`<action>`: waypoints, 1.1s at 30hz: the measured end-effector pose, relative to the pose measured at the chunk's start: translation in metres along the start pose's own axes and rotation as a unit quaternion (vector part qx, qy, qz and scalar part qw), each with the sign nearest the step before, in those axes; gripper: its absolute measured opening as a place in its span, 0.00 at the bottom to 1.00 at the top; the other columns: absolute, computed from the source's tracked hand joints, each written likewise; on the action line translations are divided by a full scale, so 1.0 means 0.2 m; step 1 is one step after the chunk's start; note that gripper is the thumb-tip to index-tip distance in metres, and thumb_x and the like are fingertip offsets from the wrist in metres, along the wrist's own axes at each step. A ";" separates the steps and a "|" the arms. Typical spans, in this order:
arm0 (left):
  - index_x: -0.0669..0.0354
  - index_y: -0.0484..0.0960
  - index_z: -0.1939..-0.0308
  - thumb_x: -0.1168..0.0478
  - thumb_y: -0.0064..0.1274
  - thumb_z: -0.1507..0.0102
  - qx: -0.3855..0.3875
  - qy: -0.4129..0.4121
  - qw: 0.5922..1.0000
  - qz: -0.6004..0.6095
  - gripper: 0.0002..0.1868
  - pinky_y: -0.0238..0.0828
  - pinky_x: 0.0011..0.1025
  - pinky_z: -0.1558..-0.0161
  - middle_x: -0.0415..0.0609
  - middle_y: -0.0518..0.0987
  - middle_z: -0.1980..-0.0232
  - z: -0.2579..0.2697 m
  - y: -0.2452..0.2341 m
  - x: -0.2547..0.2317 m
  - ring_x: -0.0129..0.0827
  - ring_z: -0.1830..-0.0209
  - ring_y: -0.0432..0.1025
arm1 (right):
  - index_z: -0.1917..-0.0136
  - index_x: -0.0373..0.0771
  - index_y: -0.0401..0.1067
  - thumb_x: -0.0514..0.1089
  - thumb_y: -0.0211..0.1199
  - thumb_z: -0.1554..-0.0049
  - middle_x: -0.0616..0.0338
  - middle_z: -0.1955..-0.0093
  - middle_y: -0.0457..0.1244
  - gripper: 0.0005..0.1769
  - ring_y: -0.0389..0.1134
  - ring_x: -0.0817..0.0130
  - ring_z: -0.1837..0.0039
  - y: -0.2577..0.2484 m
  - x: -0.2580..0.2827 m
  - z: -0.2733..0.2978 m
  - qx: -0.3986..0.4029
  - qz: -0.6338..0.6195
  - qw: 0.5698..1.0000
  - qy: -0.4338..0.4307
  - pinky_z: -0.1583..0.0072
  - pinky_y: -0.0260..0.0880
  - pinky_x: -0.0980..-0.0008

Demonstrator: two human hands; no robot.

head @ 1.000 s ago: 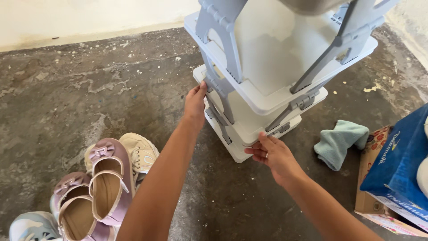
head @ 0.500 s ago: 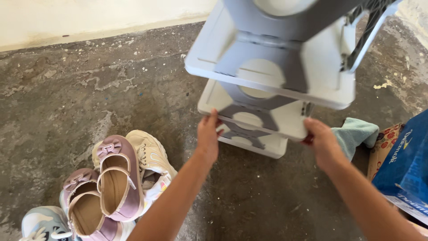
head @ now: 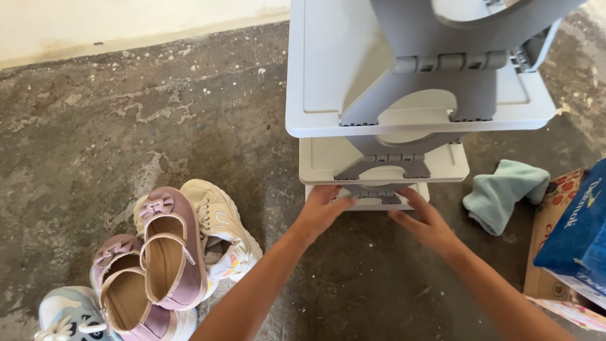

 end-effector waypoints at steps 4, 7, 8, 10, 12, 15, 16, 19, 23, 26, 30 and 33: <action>0.67 0.78 0.42 0.56 0.55 0.31 0.003 -0.026 0.987 -0.157 0.19 0.74 0.34 0.43 0.50 0.82 0.47 -0.11 0.02 0.07 0.32 0.46 0.75 | 0.33 0.33 0.66 0.60 0.51 0.35 0.58 0.42 0.65 0.30 0.62 0.71 0.39 0.03 -0.10 -0.09 -0.011 -0.019 0.997 0.069 0.38 0.64 0.68; 0.67 0.76 0.45 0.52 0.53 0.31 0.010 -0.004 0.991 -0.137 0.21 0.73 0.33 0.47 0.49 0.80 0.50 -0.12 0.01 0.05 0.29 0.50 0.72 | 0.34 0.31 0.69 0.61 0.46 0.33 0.60 0.46 0.65 0.32 0.61 0.74 0.42 0.03 -0.19 -0.13 -0.006 -0.075 0.995 0.073 0.39 0.62 0.72; 0.67 0.77 0.46 0.51 0.53 0.32 0.004 0.003 0.988 -0.151 0.21 0.73 0.33 0.49 0.48 0.80 0.52 -0.12 0.01 0.04 0.28 0.52 0.72 | 0.34 0.30 0.69 0.61 0.45 0.33 0.62 0.47 0.65 0.33 0.60 0.75 0.42 0.05 -0.22 -0.14 0.002 -0.106 0.992 0.075 0.39 0.61 0.73; 0.68 0.77 0.50 0.49 0.52 0.32 -0.005 -0.003 0.982 -0.188 0.22 0.72 0.32 0.54 0.47 0.80 0.58 -0.12 0.01 0.03 0.28 0.58 0.70 | 0.34 0.30 0.71 0.62 0.45 0.32 0.61 0.50 0.65 0.34 0.59 0.73 0.47 0.07 -0.28 -0.13 -0.018 -0.106 0.987 0.116 0.45 0.61 0.69; 0.68 0.79 0.53 0.46 0.51 0.31 -0.014 -0.027 0.971 -0.236 0.24 0.71 0.32 0.61 0.48 0.78 0.67 -0.12 -0.01 0.03 0.29 0.66 0.67 | 0.36 0.29 0.72 0.63 0.45 0.32 0.62 0.51 0.66 0.35 0.60 0.73 0.48 0.07 -0.29 -0.14 -0.030 -0.100 0.988 0.116 0.46 0.62 0.68; 0.71 0.80 0.56 0.44 0.51 0.29 -0.024 -0.075 0.949 -0.306 0.27 0.66 0.33 0.64 0.52 0.73 0.72 -0.13 -0.04 0.02 0.33 0.70 0.62 | 0.39 0.27 0.73 0.64 0.45 0.33 0.61 0.49 0.68 0.36 0.63 0.75 0.45 0.08 -0.25 -0.18 -0.035 -0.079 0.994 0.072 0.40 0.64 0.71; 0.71 0.80 0.55 0.45 0.51 0.29 -0.022 -0.091 0.948 -0.303 0.26 0.65 0.34 0.65 0.52 0.72 0.71 -0.13 -0.03 0.03 0.33 0.69 0.61 | 0.39 0.26 0.73 0.64 0.45 0.33 0.60 0.49 0.68 0.37 0.63 0.74 0.44 0.08 -0.25 -0.17 -0.038 -0.067 0.994 0.072 0.39 0.64 0.71; 0.70 0.78 0.52 0.48 0.51 0.29 -0.004 -0.062 0.971 -0.229 0.23 0.66 0.34 0.60 0.48 0.73 0.64 -0.12 0.01 0.02 0.30 0.64 0.63 | 0.36 0.26 0.71 0.65 0.46 0.33 0.57 0.44 0.68 0.38 0.63 0.73 0.40 0.07 -0.26 -0.17 -0.023 -0.081 0.995 0.060 0.36 0.62 0.71; 0.67 0.75 0.44 0.53 0.50 0.29 0.034 0.034 0.994 -0.099 0.19 0.69 0.28 0.47 0.38 0.78 0.51 -0.10 0.04 -0.01 0.21 0.51 0.69 | 0.29 0.28 0.62 0.65 0.47 0.35 0.56 0.34 0.63 0.39 0.59 0.71 0.32 0.02 -0.30 -0.12 -0.023 -0.106 0.987 0.120 0.31 0.56 0.69; 0.67 0.77 0.46 0.53 0.49 0.28 0.022 -0.008 0.986 -0.167 0.19 0.69 0.31 0.54 0.42 0.77 0.57 -0.08 0.01 0.02 0.25 0.58 0.65 | 0.27 0.33 0.59 0.67 0.45 0.37 0.60 0.31 0.61 0.40 0.58 0.71 0.30 0.00 -0.29 -0.09 -0.075 -0.163 0.975 0.130 0.30 0.54 0.69; 0.67 0.79 0.52 0.47 0.48 0.31 -0.009 -0.024 0.964 -0.266 0.23 0.70 0.34 0.60 0.48 0.78 0.66 -0.08 0.00 -0.01 0.31 0.67 0.66 | 0.35 0.30 0.69 0.69 0.44 0.34 0.58 0.38 0.63 0.40 0.58 0.71 0.35 0.04 -0.34 -0.12 -0.097 -0.159 0.977 0.102 0.31 0.55 0.68; 0.73 0.77 0.67 0.41 0.45 0.28 -0.018 -0.098 0.935 -0.342 0.33 0.66 0.38 0.64 0.55 0.70 0.76 -0.09 -0.03 0.04 0.40 0.73 0.63 | 0.40 0.28 0.71 0.69 0.44 0.30 0.59 0.44 0.63 0.39 0.58 0.70 0.39 0.06 -0.41 -0.15 -0.102 -0.172 0.977 0.078 0.34 0.57 0.67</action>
Point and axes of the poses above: each hand's wrist, its own z-axis away from the middle knuckle, its own y-axis out of the palm, x = y × z, the point moved 7 cm from there along -z, towards the middle knuckle
